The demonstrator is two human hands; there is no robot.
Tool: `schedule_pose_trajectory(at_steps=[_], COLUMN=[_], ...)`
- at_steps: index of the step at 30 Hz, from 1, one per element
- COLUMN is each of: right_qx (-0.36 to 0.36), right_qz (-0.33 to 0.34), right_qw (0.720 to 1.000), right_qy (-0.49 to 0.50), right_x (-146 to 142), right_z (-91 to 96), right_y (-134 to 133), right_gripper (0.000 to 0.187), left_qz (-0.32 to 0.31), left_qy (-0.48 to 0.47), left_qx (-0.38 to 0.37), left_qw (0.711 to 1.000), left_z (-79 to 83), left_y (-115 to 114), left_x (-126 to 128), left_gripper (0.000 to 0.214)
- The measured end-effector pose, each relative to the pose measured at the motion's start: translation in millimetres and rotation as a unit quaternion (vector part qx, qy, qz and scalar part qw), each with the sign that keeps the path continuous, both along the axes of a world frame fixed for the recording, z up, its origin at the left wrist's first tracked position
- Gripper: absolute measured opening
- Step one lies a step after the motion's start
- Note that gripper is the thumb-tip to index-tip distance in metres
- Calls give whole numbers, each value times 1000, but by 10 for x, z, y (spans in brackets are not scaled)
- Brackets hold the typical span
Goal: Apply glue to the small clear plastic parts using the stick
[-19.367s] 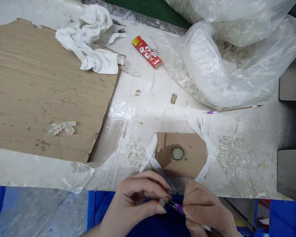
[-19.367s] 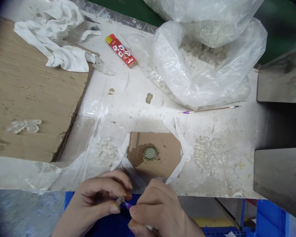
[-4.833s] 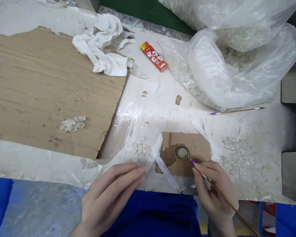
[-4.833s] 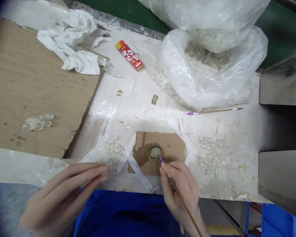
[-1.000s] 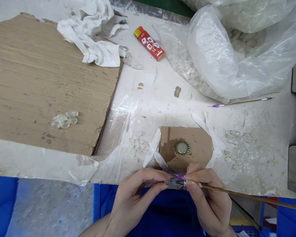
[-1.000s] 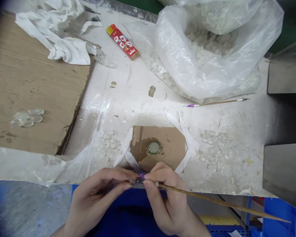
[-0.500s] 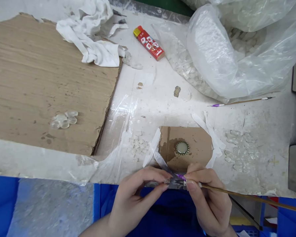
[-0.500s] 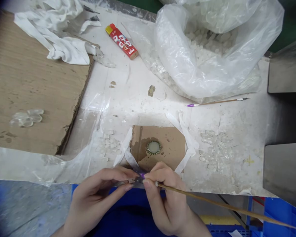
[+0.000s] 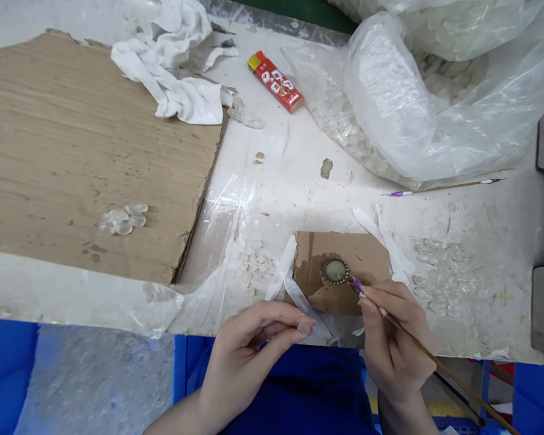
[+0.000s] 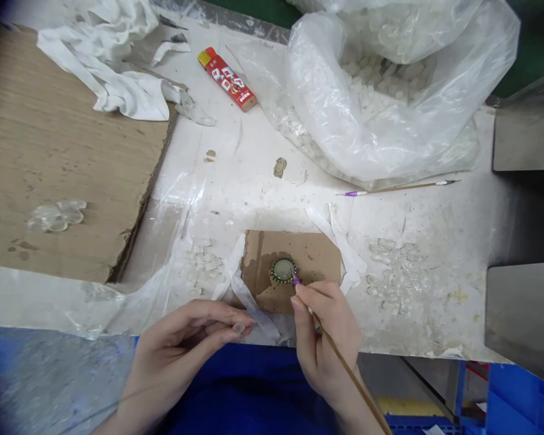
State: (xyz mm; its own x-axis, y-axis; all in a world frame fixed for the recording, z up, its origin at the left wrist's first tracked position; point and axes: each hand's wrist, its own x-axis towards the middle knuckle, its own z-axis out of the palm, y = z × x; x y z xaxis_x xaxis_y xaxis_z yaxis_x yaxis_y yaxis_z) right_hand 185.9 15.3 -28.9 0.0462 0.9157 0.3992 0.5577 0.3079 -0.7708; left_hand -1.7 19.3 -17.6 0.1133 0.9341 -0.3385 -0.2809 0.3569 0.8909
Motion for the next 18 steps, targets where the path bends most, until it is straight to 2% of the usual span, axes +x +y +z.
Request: schedule_pose_trajectory(at_steps=[3, 7, 11, 14, 18], right_qx=[-7, -10, -110, -165, -180], right_qz=[7, 35, 94, 108, 114], right_qw=[1000, 989, 954, 940, 939], right_qy=[0, 140, 261, 278, 269], right_x=[-6, -26, -68, -96, -109], right_z=[-5, 27, 97, 132, 130], right_y=[20, -54, -104, -100, -92], right_gripper=[35, 33, 19, 15, 15], left_qz=[7, 3, -3, -4, 0], left_qy=[-6, -9, -6, 2, 9], left_qx=[0, -5, -5, -6, 5], left_qw=[1000, 1000, 1000, 1000, 1000], left_z=[1, 7, 4, -5, 5], left_y=[10, 22, 22, 11, 4], left_x=[-3, -4, -1, -8, -18], left_gripper=[41, 41, 43, 43, 39])
